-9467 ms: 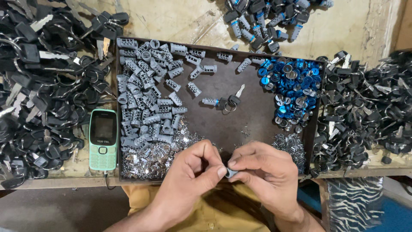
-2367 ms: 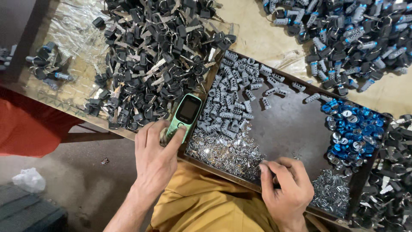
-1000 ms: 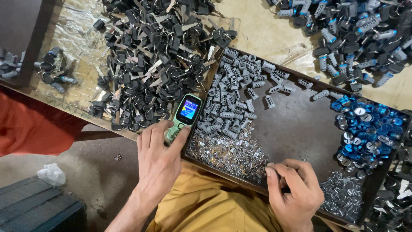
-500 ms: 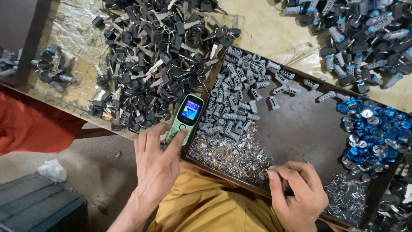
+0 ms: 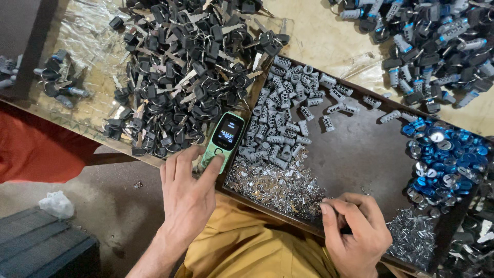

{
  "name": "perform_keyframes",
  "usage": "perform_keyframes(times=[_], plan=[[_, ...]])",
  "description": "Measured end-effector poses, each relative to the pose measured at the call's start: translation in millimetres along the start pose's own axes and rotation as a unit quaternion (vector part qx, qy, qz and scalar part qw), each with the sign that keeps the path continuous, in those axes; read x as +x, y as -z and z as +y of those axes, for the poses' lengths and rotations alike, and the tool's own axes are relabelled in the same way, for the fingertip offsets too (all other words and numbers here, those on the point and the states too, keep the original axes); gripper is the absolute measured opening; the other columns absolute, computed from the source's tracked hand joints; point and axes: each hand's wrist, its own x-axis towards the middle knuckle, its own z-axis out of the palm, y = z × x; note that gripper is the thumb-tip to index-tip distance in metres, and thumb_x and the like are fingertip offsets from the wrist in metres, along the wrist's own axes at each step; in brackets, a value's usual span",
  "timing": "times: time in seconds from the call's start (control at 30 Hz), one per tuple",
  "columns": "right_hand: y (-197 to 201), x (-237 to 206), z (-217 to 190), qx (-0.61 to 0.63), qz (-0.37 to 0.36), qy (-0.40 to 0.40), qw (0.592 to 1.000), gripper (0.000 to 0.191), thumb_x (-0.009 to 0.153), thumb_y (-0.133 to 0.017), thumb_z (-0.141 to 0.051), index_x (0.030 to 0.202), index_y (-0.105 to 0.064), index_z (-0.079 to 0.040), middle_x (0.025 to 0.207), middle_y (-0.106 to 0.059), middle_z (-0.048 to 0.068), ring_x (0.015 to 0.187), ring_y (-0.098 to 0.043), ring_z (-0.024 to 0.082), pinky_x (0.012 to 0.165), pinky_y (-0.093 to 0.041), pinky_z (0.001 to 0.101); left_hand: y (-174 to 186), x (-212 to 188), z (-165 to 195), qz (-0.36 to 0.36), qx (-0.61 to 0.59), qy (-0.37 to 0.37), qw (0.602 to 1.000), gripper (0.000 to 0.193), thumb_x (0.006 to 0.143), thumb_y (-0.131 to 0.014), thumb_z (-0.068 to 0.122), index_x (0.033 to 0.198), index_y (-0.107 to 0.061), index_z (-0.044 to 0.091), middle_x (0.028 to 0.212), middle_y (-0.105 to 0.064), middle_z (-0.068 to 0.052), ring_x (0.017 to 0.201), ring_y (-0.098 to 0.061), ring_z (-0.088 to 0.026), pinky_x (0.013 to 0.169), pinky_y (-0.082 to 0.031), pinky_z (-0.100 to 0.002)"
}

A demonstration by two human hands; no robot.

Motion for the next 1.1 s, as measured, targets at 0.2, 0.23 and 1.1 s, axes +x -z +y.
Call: perform_keyframes(times=[0.2,0.23,1.1], plan=[[0.6,-0.5,-0.6,0.002,-0.002,-0.003,1.000,0.008,0.084,-0.080,-0.004,0.091,-0.075,-0.004,0.090,-0.065,0.006,0.057,-0.055,0.007,0.054,-0.043,0.0227,0.9,-0.4,0.7,0.004,-0.015,0.001,1.000,0.045,0.080,-0.066,0.000,0.122,-0.069,0.016,0.128,-0.054,-0.013,0.118,-0.050,-0.035,0.097,-0.041,-0.050],[0.7,-0.4,-0.6,0.002,-0.002,-0.002,1.000,0.008,0.084,-0.080,-0.004,0.090,-0.075,-0.004,0.090,-0.065,0.006,0.057,-0.055,0.007,0.054,-0.042,0.0229,0.8,-0.5,0.8,0.005,-0.014,0.003,1.000,0.045,0.080,-0.066,0.000,0.122,-0.069,0.016,0.128,-0.054,-0.013,0.118,-0.050,-0.035,0.096,-0.040,-0.050],[20.4,19.0,-14.0,0.064,-0.074,0.104,0.990,0.016,0.073,-0.083,-0.007,0.085,-0.073,-0.006,0.088,-0.067,0.007,0.060,-0.065,0.015,0.053,-0.051,0.0270,-12.8,11.7,57.8,0.118,-0.251,0.087,0.957,0.038,0.083,-0.072,0.000,0.120,-0.071,0.010,0.126,-0.059,-0.019,0.097,-0.060,-0.025,0.069,-0.046,-0.029]])
